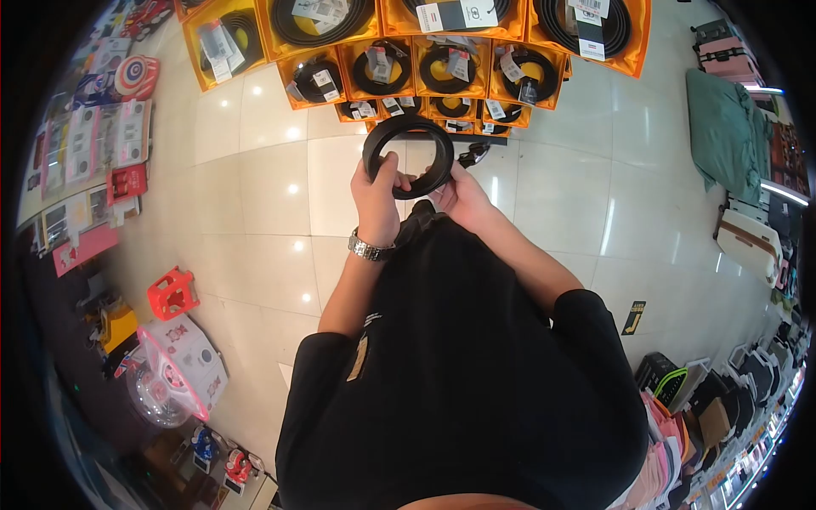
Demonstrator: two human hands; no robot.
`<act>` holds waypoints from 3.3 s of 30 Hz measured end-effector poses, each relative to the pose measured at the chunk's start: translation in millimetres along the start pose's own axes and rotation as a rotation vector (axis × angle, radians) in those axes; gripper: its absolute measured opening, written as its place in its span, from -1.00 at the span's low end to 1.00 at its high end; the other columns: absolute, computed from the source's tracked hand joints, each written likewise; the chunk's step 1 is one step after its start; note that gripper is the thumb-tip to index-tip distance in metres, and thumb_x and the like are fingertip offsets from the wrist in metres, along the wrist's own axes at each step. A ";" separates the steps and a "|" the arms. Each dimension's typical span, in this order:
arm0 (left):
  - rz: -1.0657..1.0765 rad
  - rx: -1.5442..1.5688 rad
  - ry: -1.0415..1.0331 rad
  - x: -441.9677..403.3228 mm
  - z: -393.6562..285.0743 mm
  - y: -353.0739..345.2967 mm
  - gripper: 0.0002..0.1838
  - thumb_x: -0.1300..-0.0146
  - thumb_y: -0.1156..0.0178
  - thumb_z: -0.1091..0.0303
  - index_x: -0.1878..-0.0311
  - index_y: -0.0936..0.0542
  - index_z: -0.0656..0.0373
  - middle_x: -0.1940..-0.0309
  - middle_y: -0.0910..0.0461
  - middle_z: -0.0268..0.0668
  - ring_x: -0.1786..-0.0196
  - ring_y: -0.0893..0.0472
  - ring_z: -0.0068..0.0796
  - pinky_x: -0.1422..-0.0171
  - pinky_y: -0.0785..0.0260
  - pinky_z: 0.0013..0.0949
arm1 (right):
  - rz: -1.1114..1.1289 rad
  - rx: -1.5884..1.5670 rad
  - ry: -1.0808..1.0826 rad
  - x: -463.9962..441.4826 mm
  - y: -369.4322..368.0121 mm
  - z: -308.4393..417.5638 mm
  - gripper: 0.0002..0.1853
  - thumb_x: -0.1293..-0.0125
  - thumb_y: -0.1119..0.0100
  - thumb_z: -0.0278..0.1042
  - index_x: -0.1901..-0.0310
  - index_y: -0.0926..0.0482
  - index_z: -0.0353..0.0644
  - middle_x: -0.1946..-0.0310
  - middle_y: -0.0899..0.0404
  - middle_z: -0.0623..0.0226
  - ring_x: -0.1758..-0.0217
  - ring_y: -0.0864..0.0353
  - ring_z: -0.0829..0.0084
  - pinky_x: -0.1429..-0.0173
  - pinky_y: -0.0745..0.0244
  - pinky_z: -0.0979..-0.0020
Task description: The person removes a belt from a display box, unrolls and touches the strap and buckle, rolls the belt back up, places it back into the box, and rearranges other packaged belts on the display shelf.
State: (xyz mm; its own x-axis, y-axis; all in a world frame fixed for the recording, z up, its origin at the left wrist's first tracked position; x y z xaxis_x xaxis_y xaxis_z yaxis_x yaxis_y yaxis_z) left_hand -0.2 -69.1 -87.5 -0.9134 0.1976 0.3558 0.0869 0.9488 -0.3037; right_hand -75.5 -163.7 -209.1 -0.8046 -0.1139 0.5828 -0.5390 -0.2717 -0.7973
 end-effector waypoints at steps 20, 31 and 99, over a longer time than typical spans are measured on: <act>0.168 -0.421 0.054 9.7 12.9 6.1 -0.87 -0.22 -0.22 0.43 0.29 -0.47 0.25 0.52 -0.49 -0.40 0.57 -0.52 -0.60 0.42 -0.35 -0.53 | -0.047 0.773 0.595 44.4 -62.4 59.1 -0.87 -0.10 -0.30 -0.48 0.35 -0.52 -0.24 0.50 -0.48 0.55 0.44 -0.44 0.70 0.36 -0.36 0.57; 0.762 -0.082 -0.019 16.6 19.3 -16.1 -0.33 -0.30 -0.08 -0.13 -0.25 -0.35 0.24 -0.11 -0.49 -0.18 -0.16 -0.49 -0.33 -0.25 -0.31 -0.29 | -0.021 1.240 0.782 106.6 -126.4 134.2 -0.72 -0.02 -0.28 -0.56 0.17 -0.51 -0.31 0.40 -0.60 0.39 0.35 -0.53 0.60 0.21 -0.46 0.50; 0.878 0.235 -0.329 -8.3 -169.9 -73.8 -0.30 -0.18 -0.31 -0.07 -0.22 -0.37 0.23 -0.05 -0.49 -0.36 -0.05 -0.44 -0.59 -0.17 -0.28 -0.44 | -0.423 2.026 1.954 164.3 -346.8 71.5 -0.53 0.33 -0.52 -0.31 0.40 -0.41 -0.21 0.50 -0.45 0.28 0.35 -0.46 0.19 0.21 -0.33 0.25</act>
State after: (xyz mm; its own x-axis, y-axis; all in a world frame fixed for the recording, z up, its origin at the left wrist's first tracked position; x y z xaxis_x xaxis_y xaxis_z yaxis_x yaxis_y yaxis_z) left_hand 68.5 -98.9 82.0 -0.6299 0.6998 -0.3369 0.7425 0.4154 -0.5254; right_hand -3.0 -156.6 174.4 -0.6210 0.1367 -0.7718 -0.7838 -0.1113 0.6109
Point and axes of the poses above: each hand's wrist, its own x-axis away from the middle knuckle, its own y-axis out of the back of the hand, z = x × y, the point moved 10 cm from there along -x, towards the middle knuckle
